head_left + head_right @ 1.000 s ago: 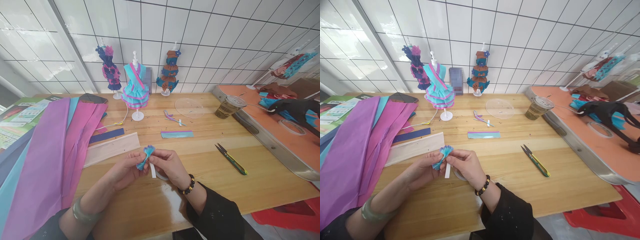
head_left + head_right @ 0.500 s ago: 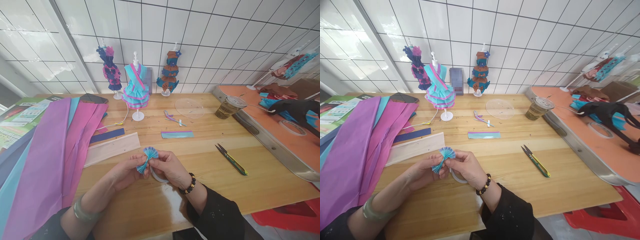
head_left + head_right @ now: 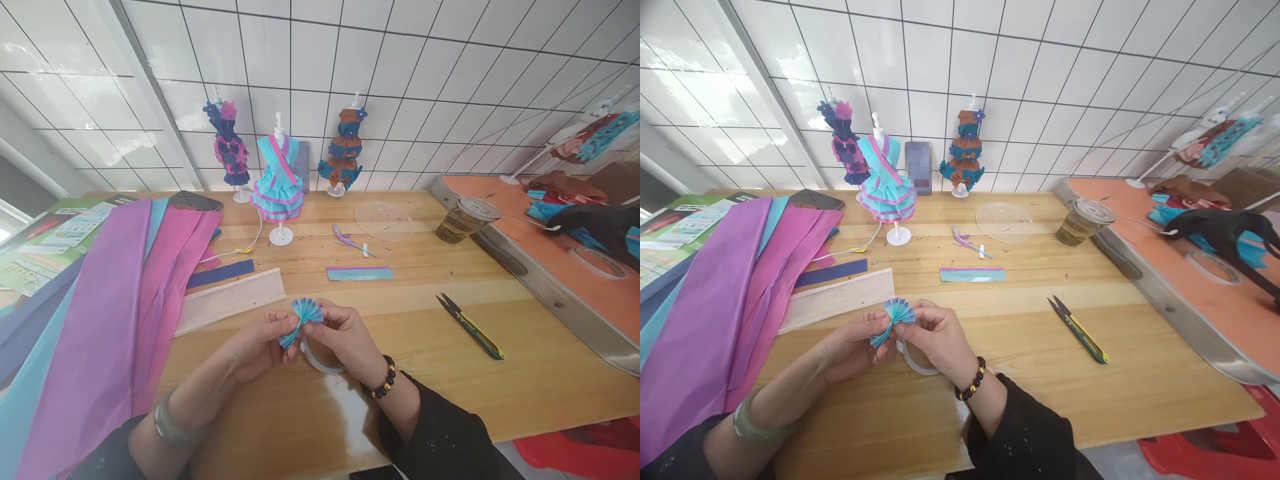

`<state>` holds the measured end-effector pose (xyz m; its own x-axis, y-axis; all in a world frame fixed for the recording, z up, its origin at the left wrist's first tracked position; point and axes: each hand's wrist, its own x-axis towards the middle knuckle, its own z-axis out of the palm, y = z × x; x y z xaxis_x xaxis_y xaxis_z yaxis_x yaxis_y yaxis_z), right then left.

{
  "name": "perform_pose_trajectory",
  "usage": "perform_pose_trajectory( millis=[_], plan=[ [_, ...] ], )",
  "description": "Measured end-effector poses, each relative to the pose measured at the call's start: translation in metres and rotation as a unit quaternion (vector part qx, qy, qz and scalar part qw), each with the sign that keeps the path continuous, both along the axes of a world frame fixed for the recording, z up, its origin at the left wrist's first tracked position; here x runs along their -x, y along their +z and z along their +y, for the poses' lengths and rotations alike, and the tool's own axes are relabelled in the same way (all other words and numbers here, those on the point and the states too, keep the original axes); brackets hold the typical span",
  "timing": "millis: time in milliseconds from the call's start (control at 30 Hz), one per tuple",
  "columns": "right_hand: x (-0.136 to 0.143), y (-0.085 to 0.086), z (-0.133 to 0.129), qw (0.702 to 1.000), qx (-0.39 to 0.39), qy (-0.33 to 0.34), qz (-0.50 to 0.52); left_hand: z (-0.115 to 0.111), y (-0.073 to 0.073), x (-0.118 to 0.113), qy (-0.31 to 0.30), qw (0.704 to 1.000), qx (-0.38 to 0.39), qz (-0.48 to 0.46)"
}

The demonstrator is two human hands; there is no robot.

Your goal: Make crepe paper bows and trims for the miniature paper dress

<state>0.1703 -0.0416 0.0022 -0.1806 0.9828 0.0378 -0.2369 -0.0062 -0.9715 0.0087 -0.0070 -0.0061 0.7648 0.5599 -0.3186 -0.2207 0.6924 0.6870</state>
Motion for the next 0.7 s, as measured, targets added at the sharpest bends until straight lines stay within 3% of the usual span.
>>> perform_pose_trajectory(
  millis=[300, 500, 700],
  plan=[
    [-0.0005, -0.0001, -0.0022, 0.999, -0.024, 0.008, -0.034, 0.0031, 0.0042, 0.0061, -0.021, 0.998, -0.028, 0.059],
    [0.0019, -0.0014, -0.0027, 0.995, 0.045, 0.06, 0.062, 0.0033, 0.0053, 0.0045, -0.015, 0.998, -0.032, 0.042],
    [0.0014, -0.0087, -0.0027, 0.991, 0.095, 0.029, 0.088, 0.0009, 0.0037, 0.0022, 0.036, 0.999, 0.004, 0.035]
  ],
)
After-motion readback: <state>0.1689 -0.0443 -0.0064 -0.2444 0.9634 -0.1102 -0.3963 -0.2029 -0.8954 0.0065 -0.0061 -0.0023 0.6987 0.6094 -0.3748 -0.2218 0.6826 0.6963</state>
